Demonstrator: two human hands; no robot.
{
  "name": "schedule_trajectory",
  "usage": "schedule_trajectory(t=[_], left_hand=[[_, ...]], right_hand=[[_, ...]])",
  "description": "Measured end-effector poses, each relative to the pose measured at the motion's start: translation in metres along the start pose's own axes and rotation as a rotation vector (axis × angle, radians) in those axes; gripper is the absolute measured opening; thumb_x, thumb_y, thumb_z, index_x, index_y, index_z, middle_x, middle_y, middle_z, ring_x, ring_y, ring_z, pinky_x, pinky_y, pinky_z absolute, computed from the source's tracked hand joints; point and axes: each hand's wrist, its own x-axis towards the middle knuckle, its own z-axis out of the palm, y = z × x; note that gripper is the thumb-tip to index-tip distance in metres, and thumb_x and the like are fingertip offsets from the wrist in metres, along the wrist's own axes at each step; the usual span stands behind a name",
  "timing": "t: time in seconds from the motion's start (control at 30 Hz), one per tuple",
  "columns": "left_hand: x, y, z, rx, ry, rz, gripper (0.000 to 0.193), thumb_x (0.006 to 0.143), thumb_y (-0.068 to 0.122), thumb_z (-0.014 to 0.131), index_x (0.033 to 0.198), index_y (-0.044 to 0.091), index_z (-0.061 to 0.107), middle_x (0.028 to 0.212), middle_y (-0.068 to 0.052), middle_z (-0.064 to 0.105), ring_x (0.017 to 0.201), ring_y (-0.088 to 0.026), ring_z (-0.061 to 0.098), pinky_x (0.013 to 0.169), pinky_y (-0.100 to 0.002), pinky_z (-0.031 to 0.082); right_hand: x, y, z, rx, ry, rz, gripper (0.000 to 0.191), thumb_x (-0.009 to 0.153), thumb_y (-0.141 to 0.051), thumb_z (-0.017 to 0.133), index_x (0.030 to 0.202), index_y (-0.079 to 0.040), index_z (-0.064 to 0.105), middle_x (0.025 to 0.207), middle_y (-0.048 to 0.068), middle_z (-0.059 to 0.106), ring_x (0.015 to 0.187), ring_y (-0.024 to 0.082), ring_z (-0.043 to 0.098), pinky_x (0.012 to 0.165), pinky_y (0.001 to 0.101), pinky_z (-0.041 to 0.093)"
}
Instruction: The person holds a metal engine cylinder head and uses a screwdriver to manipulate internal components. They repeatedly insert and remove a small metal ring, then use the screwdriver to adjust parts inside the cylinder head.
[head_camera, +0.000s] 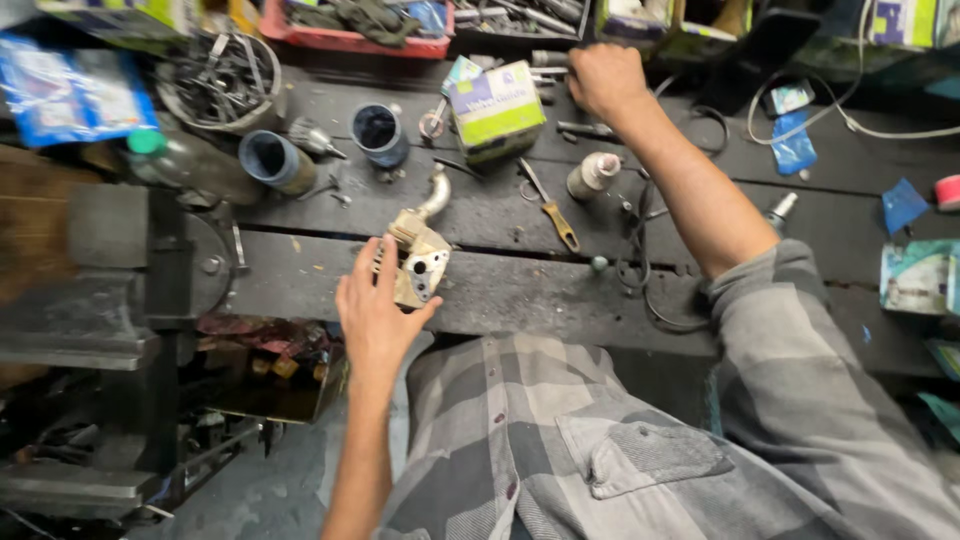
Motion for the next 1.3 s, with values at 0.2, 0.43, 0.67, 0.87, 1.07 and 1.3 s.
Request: schedule_trajectory(t=[0.2, 0.43, 0.67, 0.87, 1.07, 1.3], left_hand=[[0.008, 0.011, 0.011, -0.043, 0.037, -0.065, 0.111, 0.058, 0.039, 0.094, 0.154, 0.017, 0.043, 0.153, -0.009, 0.044, 0.137, -0.03, 0.048, 0.114, -0.058, 0.032], [0.013, 0.01, 0.015, -0.041, 0.029, -0.057, 0.109, 0.058, 0.039, 0.094, 0.153, 0.018, 0.044, 0.153, -0.007, 0.044, 0.135, -0.03, 0.048, 0.114, -0.058, 0.031], [0.013, 0.008, 0.008, -0.014, 0.03, -0.034, 0.109, 0.058, 0.039, 0.094, 0.152, 0.015, 0.045, 0.152, -0.01, 0.045, 0.136, -0.031, 0.048, 0.112, -0.059, 0.034], [0.009, 0.01, 0.006, -0.04, 0.048, -0.015, 0.109, 0.059, 0.037, 0.095, 0.154, 0.015, 0.045, 0.151, -0.012, 0.046, 0.135, -0.034, 0.049, 0.111, -0.056, 0.037], [0.004, 0.007, 0.002, -0.138, 0.053, -0.014, 0.113, 0.058, 0.032, 0.097, 0.156, 0.018, 0.043, 0.153, -0.01, 0.046, 0.131, -0.037, 0.053, 0.105, -0.05, 0.043], [0.004, 0.012, -0.002, -0.173, 0.012, -0.018, 0.118, 0.052, 0.033, 0.099, 0.155, 0.019, 0.042, 0.152, -0.009, 0.046, 0.129, -0.037, 0.053, 0.106, -0.049, 0.044]], right_hand=[[0.012, -0.006, 0.002, -0.275, -0.084, -0.089, 0.026, 0.081, -0.032, 0.079, 0.088, -0.007, 0.079, 0.088, 0.016, 0.074, 0.085, 0.034, 0.073, 0.069, 0.0477, 0.054], [-0.023, 0.041, -0.013, 0.882, -0.133, 0.494, 0.03, 0.098, -0.032, 0.068, 0.1, -0.004, 0.078, 0.08, 0.001, 0.073, 0.078, 0.018, 0.068, 0.066, 0.0302, 0.05], [-0.123, 0.075, -0.042, 1.717, 0.352, 0.088, 0.065, 0.105, -0.055, 0.054, 0.152, -0.016, 0.032, 0.14, 0.003, 0.056, 0.119, 0.01, 0.065, 0.099, 0.0298, 0.055], [-0.19, 0.012, -0.004, 2.016, -0.209, 0.468, 0.032, 0.112, -0.039, 0.053, 0.126, -0.011, 0.058, 0.072, -0.004, 0.046, 0.051, 0.004, 0.038, 0.046, 0.0229, 0.031], [-0.197, -0.081, 0.039, 1.666, -0.554, 0.374, 0.023, 0.103, -0.026, 0.054, 0.12, -0.011, 0.054, 0.077, -0.004, 0.051, 0.053, 0.005, 0.036, 0.046, 0.0247, 0.03], [-0.195, -0.124, 0.076, 2.057, 0.577, -0.672, 0.03, 0.101, -0.038, 0.062, 0.089, -0.01, 0.064, 0.072, 0.002, 0.044, 0.054, 0.015, 0.032, 0.057, 0.0298, 0.027]])
